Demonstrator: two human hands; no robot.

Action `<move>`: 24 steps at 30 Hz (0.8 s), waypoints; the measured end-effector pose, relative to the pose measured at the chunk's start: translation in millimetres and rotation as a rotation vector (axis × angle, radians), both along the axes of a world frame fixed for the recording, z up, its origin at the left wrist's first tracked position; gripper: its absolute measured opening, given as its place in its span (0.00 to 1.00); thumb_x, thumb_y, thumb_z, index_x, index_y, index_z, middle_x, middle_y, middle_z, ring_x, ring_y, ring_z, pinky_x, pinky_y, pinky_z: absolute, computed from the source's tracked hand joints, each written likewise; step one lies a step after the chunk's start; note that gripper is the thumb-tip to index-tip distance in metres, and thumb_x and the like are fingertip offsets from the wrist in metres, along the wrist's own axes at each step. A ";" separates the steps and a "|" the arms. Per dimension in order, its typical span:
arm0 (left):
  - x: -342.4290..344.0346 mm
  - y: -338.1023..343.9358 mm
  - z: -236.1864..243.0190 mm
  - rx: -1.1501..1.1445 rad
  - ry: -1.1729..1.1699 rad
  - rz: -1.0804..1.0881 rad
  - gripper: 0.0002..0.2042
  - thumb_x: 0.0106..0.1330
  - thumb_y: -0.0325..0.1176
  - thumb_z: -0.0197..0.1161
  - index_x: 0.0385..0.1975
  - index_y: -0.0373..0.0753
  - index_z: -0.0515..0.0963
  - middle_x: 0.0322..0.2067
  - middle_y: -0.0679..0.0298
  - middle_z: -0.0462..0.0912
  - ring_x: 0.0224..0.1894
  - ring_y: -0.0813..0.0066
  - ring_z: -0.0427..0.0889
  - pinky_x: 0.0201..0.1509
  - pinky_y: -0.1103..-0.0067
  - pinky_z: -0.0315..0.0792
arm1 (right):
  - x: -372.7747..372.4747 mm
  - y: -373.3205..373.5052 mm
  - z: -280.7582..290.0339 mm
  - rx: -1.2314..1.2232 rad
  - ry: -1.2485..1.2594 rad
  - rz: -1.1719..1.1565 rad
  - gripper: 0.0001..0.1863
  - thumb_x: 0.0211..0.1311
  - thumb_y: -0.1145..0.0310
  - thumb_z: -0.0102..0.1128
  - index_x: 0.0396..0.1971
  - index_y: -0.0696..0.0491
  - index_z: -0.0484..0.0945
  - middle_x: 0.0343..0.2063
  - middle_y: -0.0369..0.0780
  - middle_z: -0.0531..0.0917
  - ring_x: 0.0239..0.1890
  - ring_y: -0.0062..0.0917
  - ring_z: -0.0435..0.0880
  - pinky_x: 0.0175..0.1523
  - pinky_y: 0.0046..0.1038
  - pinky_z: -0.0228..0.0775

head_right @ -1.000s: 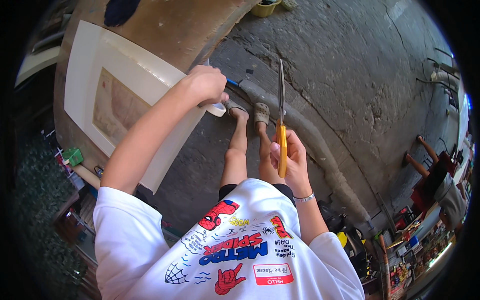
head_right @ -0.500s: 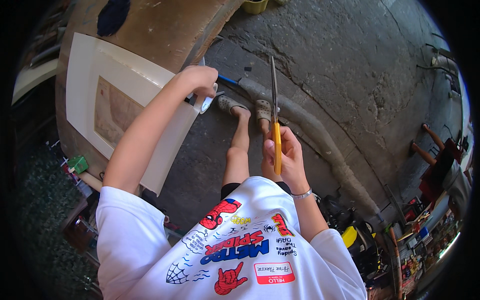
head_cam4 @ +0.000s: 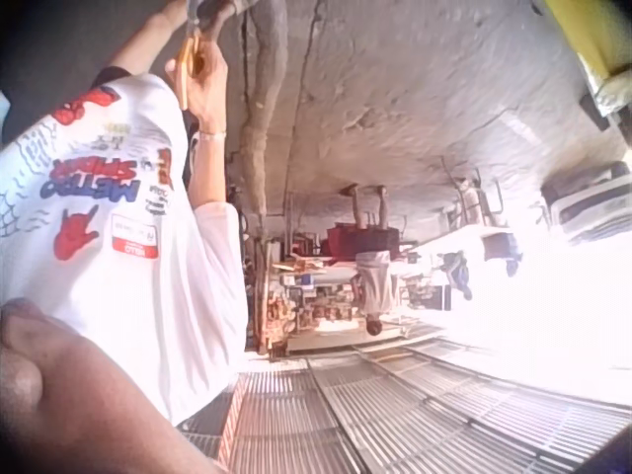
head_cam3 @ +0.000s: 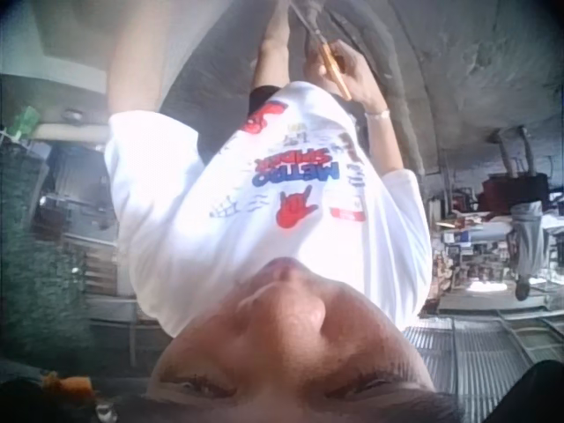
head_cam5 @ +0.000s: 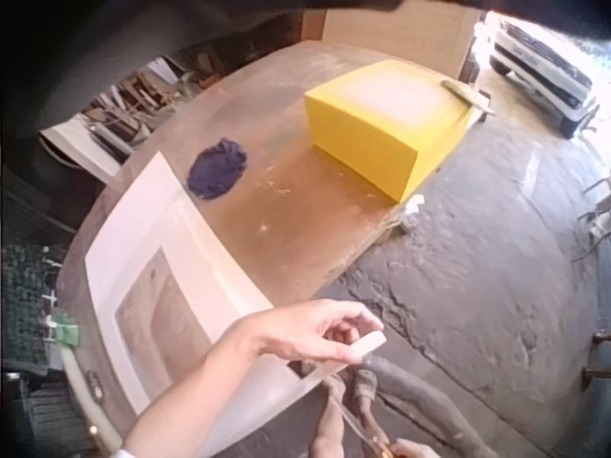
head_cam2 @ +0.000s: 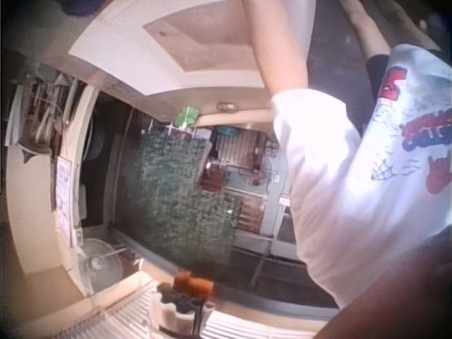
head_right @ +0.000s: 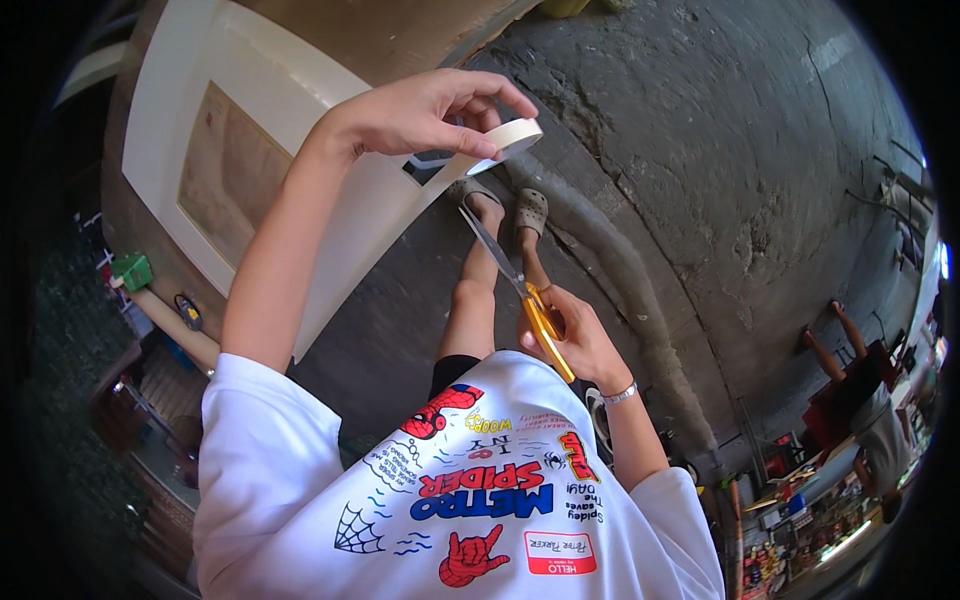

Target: The person tapes a mat board to a backing board, smooths it with a cloth, and then places the assembly into a wooden frame. The person also handles a hanging wire on the back of the frame.

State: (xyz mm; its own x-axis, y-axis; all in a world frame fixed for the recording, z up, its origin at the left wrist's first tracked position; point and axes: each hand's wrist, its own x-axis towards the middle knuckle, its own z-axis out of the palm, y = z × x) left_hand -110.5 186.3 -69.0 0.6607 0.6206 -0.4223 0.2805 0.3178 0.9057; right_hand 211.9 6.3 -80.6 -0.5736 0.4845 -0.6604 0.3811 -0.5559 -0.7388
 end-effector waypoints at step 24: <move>-8.4 -23.4 -17.9 0.117 -0.200 0.237 0.23 0.64 0.33 0.74 0.59 0.47 0.82 0.36 0.67 0.87 0.40 0.81 0.83 0.48 0.80 0.75 | -23.3 29.1 6.2 -0.062 0.023 0.073 0.27 0.59 0.50 0.76 0.38 0.56 0.71 0.28 0.33 0.71 0.28 0.15 0.66 0.32 0.23 0.60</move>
State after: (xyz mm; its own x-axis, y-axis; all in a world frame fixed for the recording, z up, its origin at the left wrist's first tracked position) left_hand -118.9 162.8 -86.9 0.5550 0.8034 -0.2158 0.0240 0.2438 0.9695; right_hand 188.7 35.4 -74.4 -0.6211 0.3997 -0.6742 0.4058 -0.5720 -0.7129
